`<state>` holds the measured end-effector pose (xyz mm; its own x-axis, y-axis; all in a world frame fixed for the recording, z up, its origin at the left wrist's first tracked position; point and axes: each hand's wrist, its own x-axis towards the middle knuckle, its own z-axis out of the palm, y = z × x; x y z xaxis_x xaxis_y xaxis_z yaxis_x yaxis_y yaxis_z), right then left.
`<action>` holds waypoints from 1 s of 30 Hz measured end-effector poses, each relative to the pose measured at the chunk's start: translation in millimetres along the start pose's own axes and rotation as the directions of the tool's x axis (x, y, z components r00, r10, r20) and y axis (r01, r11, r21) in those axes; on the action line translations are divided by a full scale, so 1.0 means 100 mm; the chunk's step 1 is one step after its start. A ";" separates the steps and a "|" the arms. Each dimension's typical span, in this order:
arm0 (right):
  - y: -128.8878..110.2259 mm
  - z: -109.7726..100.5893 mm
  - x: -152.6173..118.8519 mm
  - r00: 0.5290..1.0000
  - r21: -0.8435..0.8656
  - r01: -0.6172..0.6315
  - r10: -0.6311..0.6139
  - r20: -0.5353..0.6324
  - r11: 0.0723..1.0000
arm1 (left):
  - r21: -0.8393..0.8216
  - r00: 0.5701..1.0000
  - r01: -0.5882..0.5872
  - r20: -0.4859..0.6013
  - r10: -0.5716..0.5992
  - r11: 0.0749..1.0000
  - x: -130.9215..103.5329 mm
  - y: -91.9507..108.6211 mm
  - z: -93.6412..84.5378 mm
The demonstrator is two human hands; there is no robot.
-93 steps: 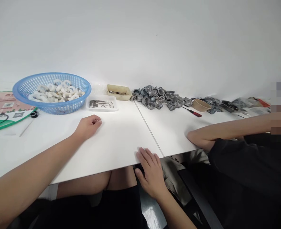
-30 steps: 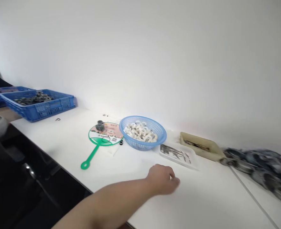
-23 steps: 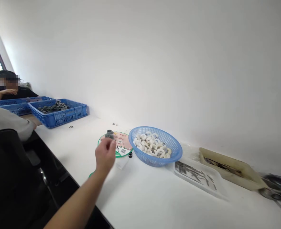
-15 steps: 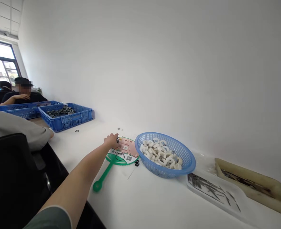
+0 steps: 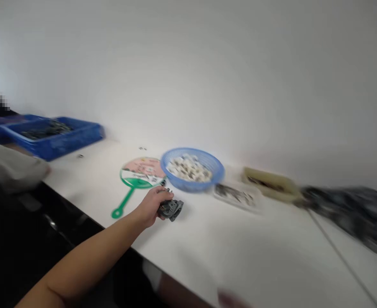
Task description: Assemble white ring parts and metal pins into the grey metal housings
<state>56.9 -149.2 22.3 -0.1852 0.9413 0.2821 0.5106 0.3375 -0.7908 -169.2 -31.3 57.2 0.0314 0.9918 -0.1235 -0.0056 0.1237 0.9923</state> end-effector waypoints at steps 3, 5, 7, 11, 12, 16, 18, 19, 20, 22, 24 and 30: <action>-0.07 -0.10 -0.04 0.995 -0.042 -0.068 0.065 -0.074 0.997 | -0.232 0.929 0.276 0.313 -0.197 0.933 -0.38 -0.06 0.70; 0.01 -0.14 0.08 0.990 -0.073 -0.090 0.081 -0.118 0.993 | -0.314 0.883 0.387 0.396 -0.251 0.867 -0.47 -0.08 1.03; 0.13 -0.19 0.23 0.988 -0.087 -0.073 0.060 -0.146 0.993 | -0.392 0.868 0.442 0.413 -0.275 0.806 -0.45 -0.10 1.23; 0.29 -0.29 0.41 0.987 -0.071 -0.065 0.053 -0.149 0.995 | -0.303 0.804 0.549 0.445 -0.394 0.779 -0.27 -0.13 1.30; 0.32 -0.32 0.43 0.990 -0.063 -0.073 0.065 -0.127 0.995 | -0.257 0.779 0.567 0.478 -0.407 0.783 -0.22 -0.14 1.27; 0.44 -0.43 0.56 0.998 -0.013 -0.059 0.058 -0.024 0.998 | -0.134 0.727 0.524 0.584 -0.361 0.841 -0.06 -0.14 1.16; 0.52 -0.45 0.63 0.999 0.026 -0.044 0.044 0.012 0.999 | -0.092 0.725 0.474 0.606 -0.328 0.876 0.00 -0.14 1.12; 0.56 -0.45 0.66 0.999 0.052 -0.045 0.044 0.023 0.998 | -0.070 0.727 0.450 0.608 -0.320 0.890 0.03 -0.14 1.11; 0.59 -0.45 0.68 0.998 0.081 -0.053 0.051 0.027 0.995 | -0.043 0.732 0.431 0.601 -0.321 0.902 0.05 -0.15 1.10; 0.65 -0.43 0.69 0.997 0.142 -0.071 0.067 0.036 0.987 | 0.019 0.740 0.405 0.580 -0.340 0.914 0.09 -0.19 1.08; 0.68 -0.42 0.68 0.997 0.186 -0.072 0.066 0.038 0.980 | 0.059 0.739 0.386 0.577 -0.347 0.921 0.13 -0.24 1.06; 0.75 -0.43 0.62 0.997 0.142 -0.063 0.070 -0.046 0.988 | 0.080 0.765 0.312 0.570 -0.300 0.947 0.14 -0.35 1.07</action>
<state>120.1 -65.6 3.7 -0.1108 0.9617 0.2507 0.3969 0.2741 -0.8760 -61.9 -25.3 22.2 0.5957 0.7039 -0.3870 0.0849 0.4239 0.9017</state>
